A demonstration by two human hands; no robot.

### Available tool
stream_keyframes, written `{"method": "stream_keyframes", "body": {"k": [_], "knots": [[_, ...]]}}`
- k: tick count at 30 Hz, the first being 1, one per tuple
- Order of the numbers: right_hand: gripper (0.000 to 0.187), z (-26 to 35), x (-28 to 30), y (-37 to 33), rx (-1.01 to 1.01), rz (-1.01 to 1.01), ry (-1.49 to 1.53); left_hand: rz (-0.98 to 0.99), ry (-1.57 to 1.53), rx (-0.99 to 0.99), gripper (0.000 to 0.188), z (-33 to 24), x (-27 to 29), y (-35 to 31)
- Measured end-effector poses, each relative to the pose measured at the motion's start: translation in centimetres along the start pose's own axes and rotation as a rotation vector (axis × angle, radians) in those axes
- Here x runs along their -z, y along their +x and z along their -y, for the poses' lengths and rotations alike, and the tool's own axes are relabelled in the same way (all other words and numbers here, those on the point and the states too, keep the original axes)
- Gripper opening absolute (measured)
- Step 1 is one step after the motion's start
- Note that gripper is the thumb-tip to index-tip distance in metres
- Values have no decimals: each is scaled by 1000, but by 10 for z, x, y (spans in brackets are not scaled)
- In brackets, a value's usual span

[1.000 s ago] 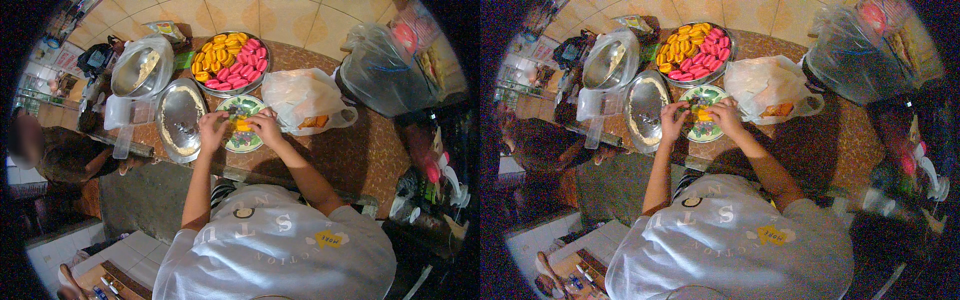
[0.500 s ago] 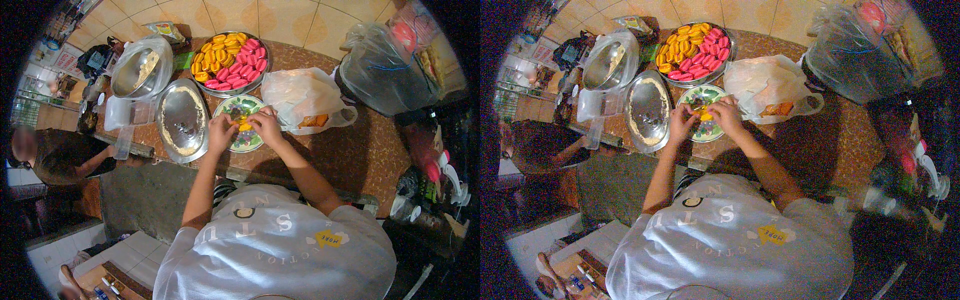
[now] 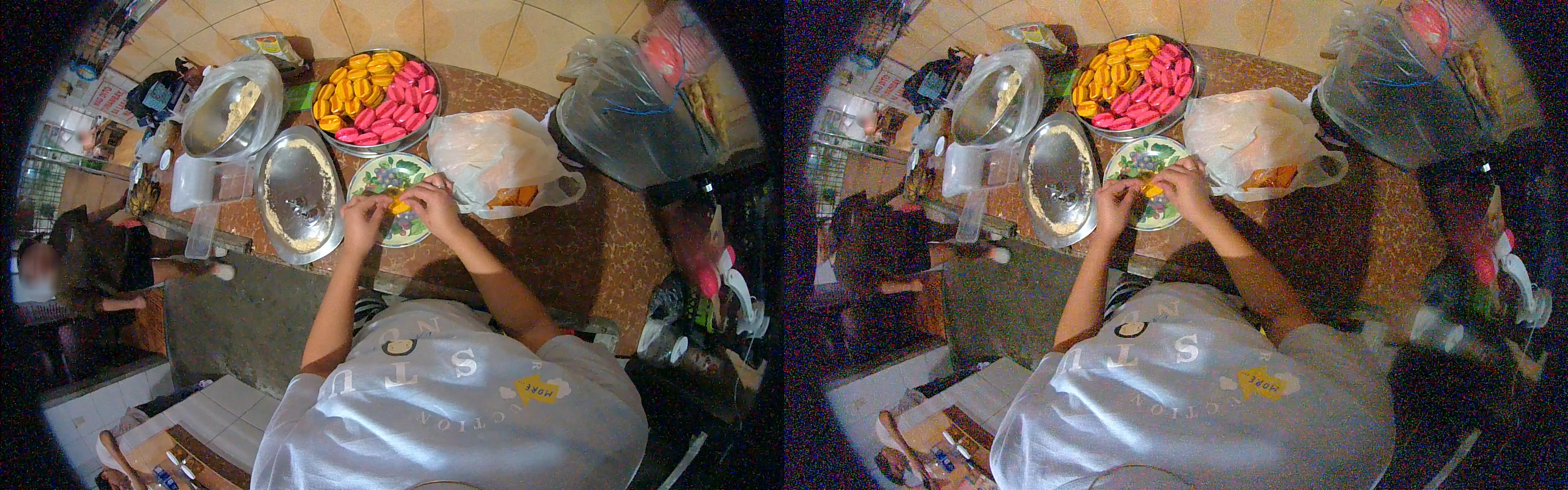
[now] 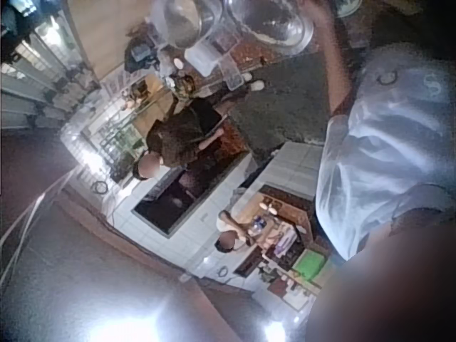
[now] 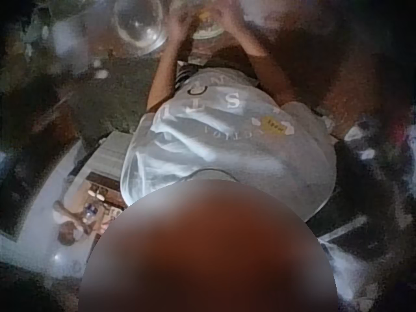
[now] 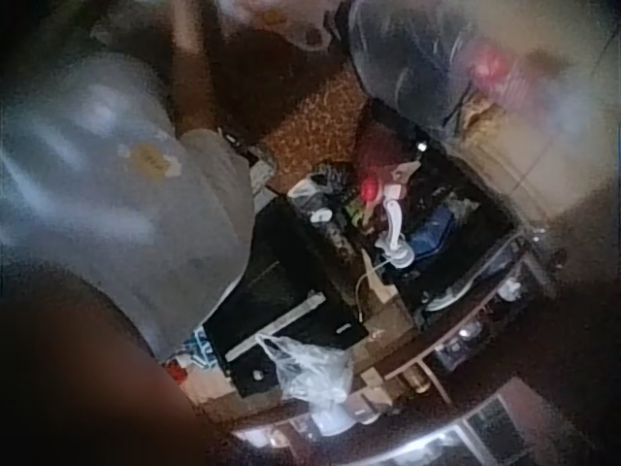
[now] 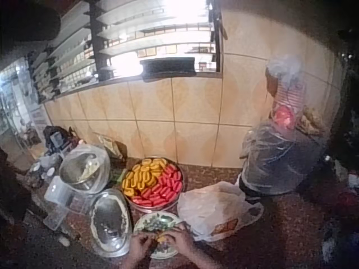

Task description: The person scoops dough from a bowl, flattens it on a metal tray, and places it onto a plate. They then pick up a yellow filling and wrap the dough around it to form a small sweet. The process is repeated multiple times.

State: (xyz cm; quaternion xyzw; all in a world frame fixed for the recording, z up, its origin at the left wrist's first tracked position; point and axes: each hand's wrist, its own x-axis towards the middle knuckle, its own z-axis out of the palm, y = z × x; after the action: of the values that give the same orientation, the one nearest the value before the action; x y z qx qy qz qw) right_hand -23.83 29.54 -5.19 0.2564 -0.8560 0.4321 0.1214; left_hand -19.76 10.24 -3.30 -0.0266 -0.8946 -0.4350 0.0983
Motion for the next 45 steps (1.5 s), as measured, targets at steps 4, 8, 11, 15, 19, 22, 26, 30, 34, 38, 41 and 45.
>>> {"method": "stream_keyframes", "body": {"k": [4, 8, 11, 15, 19, 22, 26, 30, 34, 38, 41, 45], "knots": [[13, 2, 0, 1, -35, 18, 13, 21, -71, 123, 19, -1, -1, -1], [13, 7, 4, 4, -41, 52, -4, 42, -51, 192, 23, -2, -1, -1], [13, 7, 5, 4, -57, 54, 7, 57, -7, 206, 23, -7, -1, 1], [15, 9, 5, 3, -54, 42, -15, 91, -159, 231, 20, 9, -5, 2], [16, 4, 5, 0, -64, 33, -51, 156, -308, 304, 17, 0, -3, 4], [17, 8, 5, -1, -70, 28, -30, 152, -390, 308, 18, 5, -3, 0], [18, 8, 4, -1, -87, 40, 18, 150, -423, 297, 19, 2, -4, 0], [18, 9, 1, 0, -86, 26, 42, 67, -500, 274, 25, 10, -8, 0], [19, 4, -3, 3, -143, -22, 130, 72, -602, 226, 33, 5, -4, 3], [21, 8, 1, 8, -87, -42, 65, 90, -493, 242, 37, 0, 1, 4], [22, 11, 4, 12, -70, -15, 31, 57, -376, 145, 40, 0, 0, 6], [26, 5, 3, 15, -69, 19, 88, 84, -188, 69, 40, -12, 3, 14]]}}
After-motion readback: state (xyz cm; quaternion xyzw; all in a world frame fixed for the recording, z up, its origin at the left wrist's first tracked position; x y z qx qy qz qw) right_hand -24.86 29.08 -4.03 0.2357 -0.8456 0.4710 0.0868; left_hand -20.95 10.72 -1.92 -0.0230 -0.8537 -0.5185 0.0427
